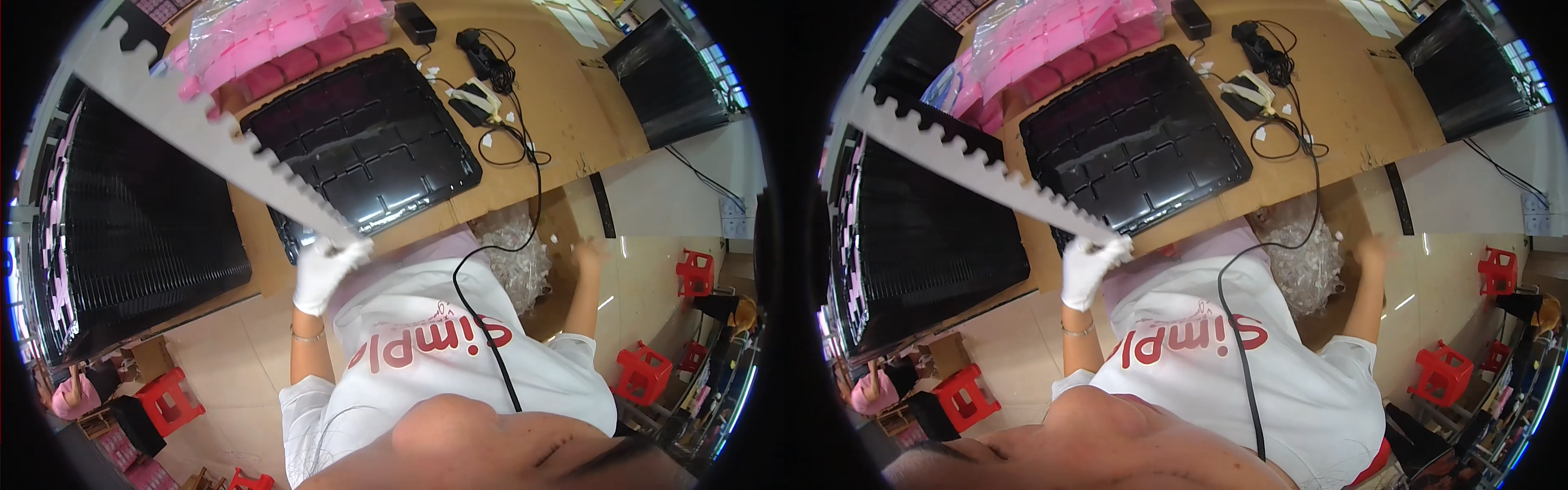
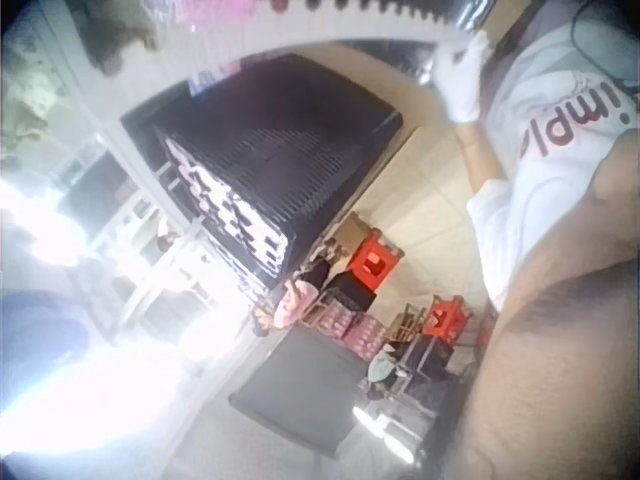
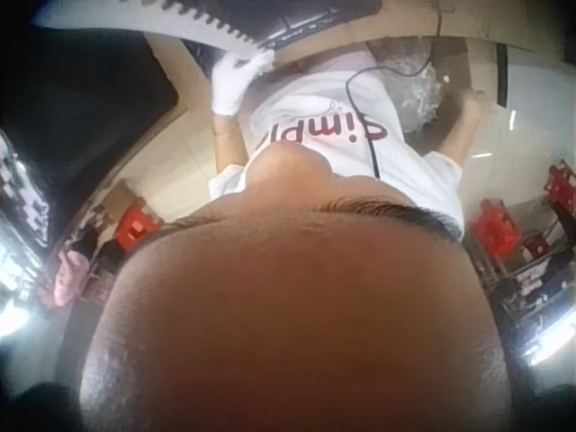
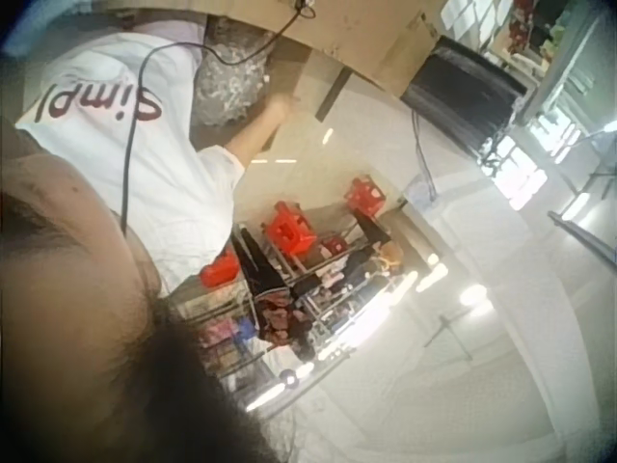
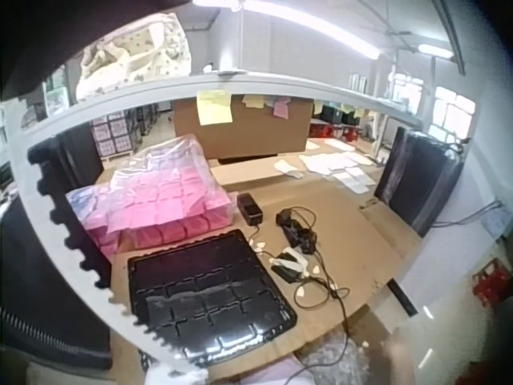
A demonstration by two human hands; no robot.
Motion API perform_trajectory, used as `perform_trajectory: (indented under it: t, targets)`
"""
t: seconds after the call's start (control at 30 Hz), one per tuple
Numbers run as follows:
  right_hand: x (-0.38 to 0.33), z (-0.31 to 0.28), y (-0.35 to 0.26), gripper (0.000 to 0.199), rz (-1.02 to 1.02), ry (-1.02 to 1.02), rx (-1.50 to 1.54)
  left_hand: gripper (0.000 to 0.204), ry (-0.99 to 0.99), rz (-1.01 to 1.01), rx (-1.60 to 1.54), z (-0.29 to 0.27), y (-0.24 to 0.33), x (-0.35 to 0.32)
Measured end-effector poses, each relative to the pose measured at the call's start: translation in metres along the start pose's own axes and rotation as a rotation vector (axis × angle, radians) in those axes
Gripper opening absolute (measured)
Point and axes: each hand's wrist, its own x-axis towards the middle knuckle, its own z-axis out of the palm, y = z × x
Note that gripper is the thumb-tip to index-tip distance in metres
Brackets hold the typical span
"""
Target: The person places pink plastic inserts into black plastic trays. They then apply a white adhesive strip along the edge of the tray and press it down. The person repeats this process for multiple trays, stacking the completed ones to the side.
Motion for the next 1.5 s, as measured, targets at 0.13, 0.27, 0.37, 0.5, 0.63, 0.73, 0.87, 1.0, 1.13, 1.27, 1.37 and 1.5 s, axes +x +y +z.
perform_trajectory:
  t: [0.13, 0.27, 0.37, 0.5, 0.63, 0.73, 0.87, 1.0, 1.13, 1.27, 1.37, 1.5]
  targets:
    - [-0.006, -0.084, -0.044, 0.033, -0.022, 0.447, -0.010, 0.010, -0.061, 0.053, 0.061, 0.008, -0.019, -0.017]
    - [0.012, -0.227, -0.165, 0.024, -0.639, 0.813, 0.678, 0.006, -0.148, 0.038, -0.071, 0.001, -0.083, -0.023]
    - [0.020, -0.309, -0.275, 0.025, -1.146, 0.986, 0.884, 0.019, -0.102, 0.165, 0.406, -0.012, -0.135, -0.019]
    - [0.058, -0.370, -0.420, 0.024, -1.487, 1.177, 0.780, 0.042, 0.027, 0.101, 0.776, -0.019, -0.165, -0.006]
    - [0.097, -0.394, -0.516, 0.029, -1.386, 1.086, 0.545, 0.041, 0.031, -0.059, 0.814, -0.017, -0.142, -0.017]
    - [0.110, -0.425, -0.539, 0.023, -1.399, 0.597, 0.484, 0.043, -0.018, -0.139, 0.812, -0.027, -0.116, -0.039]
    - [0.128, -0.467, -0.532, 0.020, -1.366, 0.135, 0.620, 0.055, -0.204, -0.162, 1.023, -0.063, -0.049, -0.079]
    - [0.152, -0.461, -0.537, 0.019, -1.297, 0.352, 1.054, 0.041, 0.226, -0.145, 0.843, -0.089, -0.010, -0.090]
    - [0.120, -0.427, -0.522, 0.013, -1.358, 0.982, 1.183, 0.033, 0.655, 0.281, 0.209, -0.109, -0.016, -0.035]
    - [0.087, -0.378, -0.482, 0.015, -1.333, 1.241, 1.056, 0.054, 0.443, 0.498, -0.309, -0.104, 0.009, 0.048]
    - [0.046, -0.348, -0.453, 0.021, -1.331, 1.210, 1.007, 0.076, 0.245, 0.497, -0.728, -0.118, 0.015, 0.119]
    - [0.038, -0.333, -0.433, 0.058, -1.007, 1.201, 1.157, 0.082, 0.209, 0.370, -1.000, -0.136, 0.024, 0.165]
